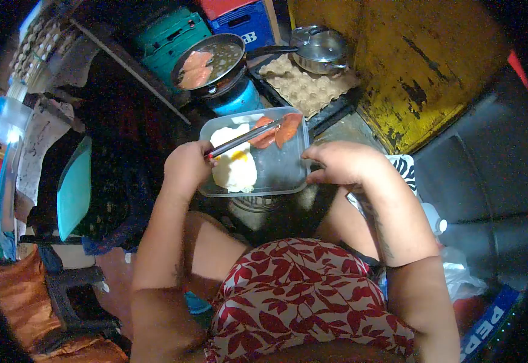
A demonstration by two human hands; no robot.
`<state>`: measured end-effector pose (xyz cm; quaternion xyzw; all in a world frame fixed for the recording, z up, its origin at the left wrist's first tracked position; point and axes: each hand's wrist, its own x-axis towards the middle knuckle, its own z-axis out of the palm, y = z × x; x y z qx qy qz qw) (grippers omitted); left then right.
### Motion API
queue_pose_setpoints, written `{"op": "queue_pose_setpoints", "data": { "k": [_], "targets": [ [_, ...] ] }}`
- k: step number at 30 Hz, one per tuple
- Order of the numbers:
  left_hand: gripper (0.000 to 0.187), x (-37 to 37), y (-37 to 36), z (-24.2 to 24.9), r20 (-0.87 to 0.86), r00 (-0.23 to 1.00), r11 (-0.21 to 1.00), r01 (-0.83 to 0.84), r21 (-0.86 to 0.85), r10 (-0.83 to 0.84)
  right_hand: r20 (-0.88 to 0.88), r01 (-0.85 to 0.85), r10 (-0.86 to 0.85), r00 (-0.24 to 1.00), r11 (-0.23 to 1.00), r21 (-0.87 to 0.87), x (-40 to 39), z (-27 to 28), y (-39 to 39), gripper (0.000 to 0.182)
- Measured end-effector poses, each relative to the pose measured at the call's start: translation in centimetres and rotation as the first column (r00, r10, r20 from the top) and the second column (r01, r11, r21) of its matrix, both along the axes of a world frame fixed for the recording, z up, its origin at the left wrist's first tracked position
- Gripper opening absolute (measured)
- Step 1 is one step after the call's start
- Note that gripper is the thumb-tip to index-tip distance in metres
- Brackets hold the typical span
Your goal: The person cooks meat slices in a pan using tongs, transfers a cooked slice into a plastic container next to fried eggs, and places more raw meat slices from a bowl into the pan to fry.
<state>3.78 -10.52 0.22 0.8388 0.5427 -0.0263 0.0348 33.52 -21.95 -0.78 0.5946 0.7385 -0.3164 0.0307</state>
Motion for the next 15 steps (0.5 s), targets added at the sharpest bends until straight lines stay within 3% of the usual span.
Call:
{"op": "queue_pose_setpoints", "data": {
  "k": [5,7,10,12,15],
  "targets": [
    [0.018,0.1,4.1,-5.0,-0.076,0.996,0.999,0.052,-0.017,-0.053,0.0,0.027,-0.027,1.0,0.999,-0.018,0.1,-0.6,0.0,0.06],
    [0.017,0.5,4.8,-5.9,-0.109,0.993,0.999,0.052,-0.013,-0.053,-0.054,0.0,0.008,0.999,0.991,0.132,0.3,-1.4,-0.2,0.05],
    [0.017,0.2,5.5,-7.0,-0.123,0.991,0.999,0.051,-0.006,-0.051,-0.06,0.027,-0.027,0.998,1.0,-0.001,0.4,-0.5,-0.1,0.061],
    [0.024,0.1,5.5,-7.3,-0.121,0.99,0.997,0.076,0.032,-0.071,-0.056,0.024,-0.024,0.998,1.0,-0.004,0.5,-0.2,0.0,0.061],
    [0.018,0.0,4.5,-6.2,-0.114,0.991,0.993,0.081,0.088,-0.071,-0.044,0.022,-0.022,0.999,1.0,-0.002,0.6,-0.2,0.0,0.061]
  ]
}}
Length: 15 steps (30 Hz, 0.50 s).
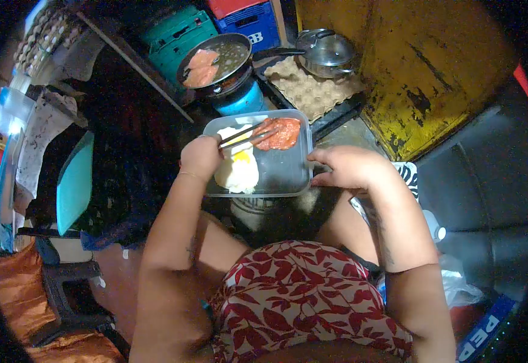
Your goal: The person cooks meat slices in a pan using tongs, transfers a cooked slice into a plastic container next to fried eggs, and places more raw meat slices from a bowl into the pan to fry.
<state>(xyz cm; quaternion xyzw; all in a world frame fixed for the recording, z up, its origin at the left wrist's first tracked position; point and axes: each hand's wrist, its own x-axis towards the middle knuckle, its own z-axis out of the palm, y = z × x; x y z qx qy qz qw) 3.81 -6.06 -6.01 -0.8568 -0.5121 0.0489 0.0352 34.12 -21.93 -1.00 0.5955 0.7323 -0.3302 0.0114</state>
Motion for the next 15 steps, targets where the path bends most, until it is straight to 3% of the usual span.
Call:
{"op": "queue_pose_setpoints", "data": {
  "k": [7,9,10,12,13,14,15],
  "targets": [
    [0.02,-1.2,-2.9,4.8,0.058,0.99,0.991,-0.131,-0.014,0.131,-0.008,0.008,-0.009,1.0,0.999,-0.033,-0.5,0.9,0.0,0.061],
    [0.025,-2.7,-3.8,6.2,0.227,0.957,0.983,-0.168,-0.079,0.182,-0.023,-0.035,0.036,0.999,0.999,0.032,-0.1,-0.4,0.0,0.061],
    [0.025,-3.8,-4.2,6.6,0.229,0.95,0.977,-0.198,-0.081,0.211,-0.043,-0.065,0.069,0.997,0.993,0.096,-0.3,-0.7,0.1,0.06],
    [0.03,-6.9,-4.8,7.1,0.477,0.842,0.968,-0.223,-0.119,0.252,-0.096,-0.062,0.067,0.993,0.997,0.053,-0.5,-0.5,0.3,0.059],
    [0.033,-8.9,-5.2,6.9,0.565,0.794,0.972,-0.219,-0.079,0.225,-0.035,-0.011,0.014,0.999,0.995,0.095,-0.5,-1.0,0.1,0.058],
    [0.033,-10.9,-6.0,7.1,0.557,0.782,0.955,-0.286,-0.082,0.282,0.002,0.052,-0.052,0.999,0.999,0.006,-1.7,0.8,0.0,0.059],
    [0.035,-12.7,-7.2,7.5,0.611,0.746,0.947,-0.32,-0.023,0.267,-0.033,-0.001,0.003,0.999,0.999,0.049,-1.3,-0.4,0.2,0.059]
  ]
}}
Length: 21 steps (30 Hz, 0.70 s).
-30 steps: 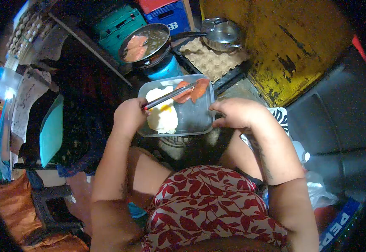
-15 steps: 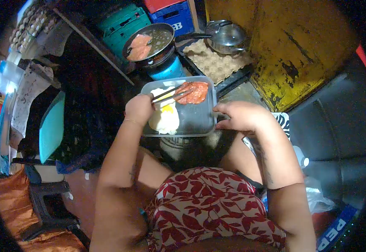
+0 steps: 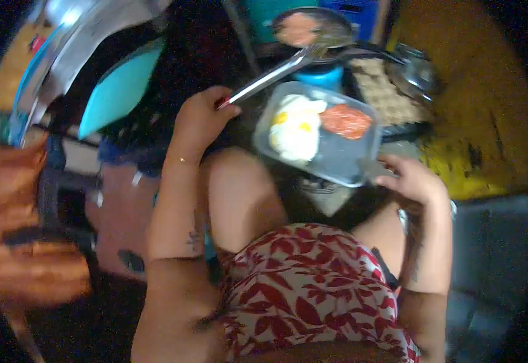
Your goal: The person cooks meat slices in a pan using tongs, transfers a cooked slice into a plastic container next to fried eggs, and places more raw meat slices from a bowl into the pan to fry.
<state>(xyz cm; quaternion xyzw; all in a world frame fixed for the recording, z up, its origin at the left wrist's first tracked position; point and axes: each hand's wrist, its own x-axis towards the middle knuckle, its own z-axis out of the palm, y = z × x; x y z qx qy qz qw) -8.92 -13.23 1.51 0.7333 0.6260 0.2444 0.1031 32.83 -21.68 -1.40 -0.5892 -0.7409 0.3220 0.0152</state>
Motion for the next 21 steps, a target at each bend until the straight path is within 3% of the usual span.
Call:
{"op": "queue_pose_setpoints", "data": {
  "k": [1,2,3,6,8,10,12,14,15,17,18,19,21],
  "targets": [
    [0.036,-1.9,-1.3,0.4,0.042,0.998,0.996,-0.039,0.075,0.036,0.031,0.051,-0.05,0.998,0.998,-0.033,-0.6,0.3,-0.1,0.057],
    [0.039,-4.0,-2.7,0.9,-0.035,0.996,0.994,-0.081,0.079,0.084,-0.048,0.014,-0.017,0.999,0.998,-0.059,0.0,-0.8,0.3,0.057],
    [0.039,-6.3,-4.5,0.7,-0.042,0.988,0.987,-0.142,0.07,0.145,-0.028,0.08,-0.084,0.996,0.99,-0.117,-1.2,0.5,0.0,0.058],
    [0.04,-12.7,-9.3,-0.8,0.042,0.949,0.948,-0.314,0.047,0.312,-0.001,0.054,-0.054,0.999,0.992,-0.115,-1.7,0.0,0.2,0.056],
    [0.039,-18.0,-13.3,-2.8,0.148,0.944,0.952,-0.304,0.033,0.296,0.033,0.016,-0.013,0.999,0.993,-0.117,-1.7,-0.6,0.4,0.055],
    [0.037,-21.0,-17.6,-3.7,0.199,0.93,0.947,-0.319,0.021,0.309,-0.053,0.106,-0.117,0.992,0.977,-0.183,-1.5,-1.4,0.6,0.056],
    [0.036,-24.1,-21.6,-4.9,0.249,0.916,0.945,-0.326,-0.001,0.316,-0.023,0.077,-0.083,0.996,0.98,-0.185,-1.8,-1.8,1.3,0.056],
    [0.037,-26.9,-24.7,-6.7,0.08,0.871,0.852,-0.448,-0.272,0.484,-0.023,0.06,-0.066,0.998,0.979,-0.197,-2.0,-2.2,2.2,0.056],
    [0.037,-26.9,-25.8,-7.1,0.08,0.863,0.843,-0.462,-0.274,0.499,-0.021,0.044,-0.049,0.999,0.979,-0.2,-1.7,-2.8,2.5,0.056],
    [0.04,-26.8,-27.6,-8.5,-0.085,0.772,0.678,-0.599,-0.426,0.63,-0.066,0.025,-0.038,0.997,0.982,-0.189,-1.5,-3.8,3.4,0.057],
    [0.04,-27.2,-28.4,-10.3,-0.211,0.735,0.628,-0.666,-0.402,0.644,-0.062,0.016,-0.027,0.998,0.983,-0.183,-2.2,-3.6,3.5,0.057],
    [0.04,-26.5,-28.9,-11.4,-0.206,0.73,0.624,-0.67,-0.401,0.652,-0.041,0.024,-0.033,0.999,0.977,-0.213,-3.0,-3.2,3.5,0.059],
    [0.035,-25.0,-29.5,-13.9,-0.404,0.639,0.498,-0.766,-0.406,0.655,-0.018,0.036,-0.041,0.999,0.97,-0.242,-3.5,-3.0,3.8,0.061]
  ]
}}
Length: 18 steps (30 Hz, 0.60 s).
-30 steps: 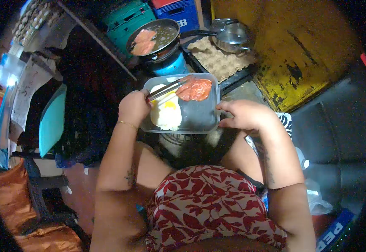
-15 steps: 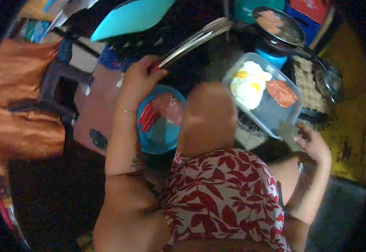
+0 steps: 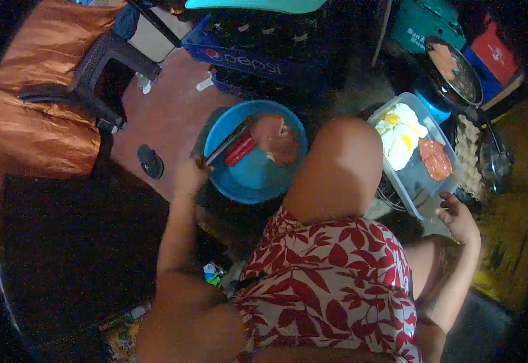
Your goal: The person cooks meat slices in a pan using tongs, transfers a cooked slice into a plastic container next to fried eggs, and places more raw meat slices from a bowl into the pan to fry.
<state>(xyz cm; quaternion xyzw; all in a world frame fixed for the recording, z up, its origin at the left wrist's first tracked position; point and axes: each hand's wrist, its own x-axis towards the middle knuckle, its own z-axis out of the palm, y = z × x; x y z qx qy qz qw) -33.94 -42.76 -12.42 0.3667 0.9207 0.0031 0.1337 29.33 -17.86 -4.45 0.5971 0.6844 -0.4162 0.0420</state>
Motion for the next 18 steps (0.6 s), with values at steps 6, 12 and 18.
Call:
{"op": "queue_pose_setpoints", "data": {
  "k": [6,12,18],
  "targets": [
    [0.032,3.5,-3.9,-5.0,0.058,0.995,0.995,-0.084,0.061,0.081,0.022,-0.002,0.003,1.0,1.0,-0.017,0.3,-1.0,0.3,0.062],
    [0.038,4.1,-3.5,-5.2,-0.241,0.957,0.983,0.138,-0.122,-0.164,0.085,-0.03,0.032,0.996,0.999,-0.021,0.1,-0.8,0.4,0.057],
    [0.04,3.8,-2.9,-6.5,-0.35,0.905,0.966,0.193,-0.174,-0.244,0.097,-0.029,0.028,0.995,0.999,0.016,-0.2,-0.3,0.1,0.06]
  ]
}}
